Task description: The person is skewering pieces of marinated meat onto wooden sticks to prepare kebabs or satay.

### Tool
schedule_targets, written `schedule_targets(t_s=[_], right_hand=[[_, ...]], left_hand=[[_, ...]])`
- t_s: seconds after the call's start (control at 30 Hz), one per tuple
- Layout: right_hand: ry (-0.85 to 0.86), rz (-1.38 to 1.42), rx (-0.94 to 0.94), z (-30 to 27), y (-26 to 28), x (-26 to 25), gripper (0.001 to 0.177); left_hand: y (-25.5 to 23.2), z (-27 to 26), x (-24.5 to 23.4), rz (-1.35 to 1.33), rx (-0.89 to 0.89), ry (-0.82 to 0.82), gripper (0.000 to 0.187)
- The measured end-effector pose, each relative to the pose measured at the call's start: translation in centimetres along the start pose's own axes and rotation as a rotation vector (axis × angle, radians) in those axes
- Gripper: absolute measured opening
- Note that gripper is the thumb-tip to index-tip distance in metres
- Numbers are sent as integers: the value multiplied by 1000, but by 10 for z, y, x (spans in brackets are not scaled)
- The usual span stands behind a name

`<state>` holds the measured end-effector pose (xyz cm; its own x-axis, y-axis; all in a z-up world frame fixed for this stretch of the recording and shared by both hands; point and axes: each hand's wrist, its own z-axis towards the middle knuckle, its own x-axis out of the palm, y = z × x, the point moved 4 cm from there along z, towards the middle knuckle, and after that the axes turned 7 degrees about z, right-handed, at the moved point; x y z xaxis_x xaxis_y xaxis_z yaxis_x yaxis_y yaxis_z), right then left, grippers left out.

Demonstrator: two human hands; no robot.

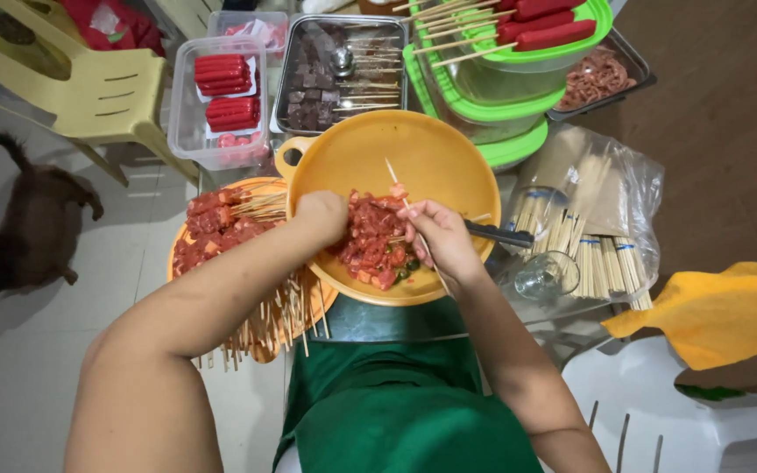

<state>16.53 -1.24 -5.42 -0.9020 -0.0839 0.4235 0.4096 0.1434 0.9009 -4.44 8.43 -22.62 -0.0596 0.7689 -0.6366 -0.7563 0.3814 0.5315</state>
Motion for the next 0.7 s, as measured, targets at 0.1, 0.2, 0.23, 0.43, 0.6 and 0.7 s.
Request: schedule_targets(t_s=[0.1,0.2,0.23,0.43,0.6,0.7], right_hand=[[11,36,-8,0,-1,-3,16],[14,69,-6,1,-1,-4,15],[17,75,-11,1,-4,-5,15],[62,27,-2,2,-4,-3,17],[61,16,-14,5,-12,-9,17],[68,-35,-3,0,-10,-8,18]], left_hand=[[39,44,-21,-441,-269,1009,37],[74,87,-100,-765,-437,1079,25],[79,88,-106,-757,-435,1078,25],[91,106,-150,-1794,-948,855,11],[91,107,-159,-1972,-1068,889,23],[92,110,-165,-2065,-1030,744,34]])
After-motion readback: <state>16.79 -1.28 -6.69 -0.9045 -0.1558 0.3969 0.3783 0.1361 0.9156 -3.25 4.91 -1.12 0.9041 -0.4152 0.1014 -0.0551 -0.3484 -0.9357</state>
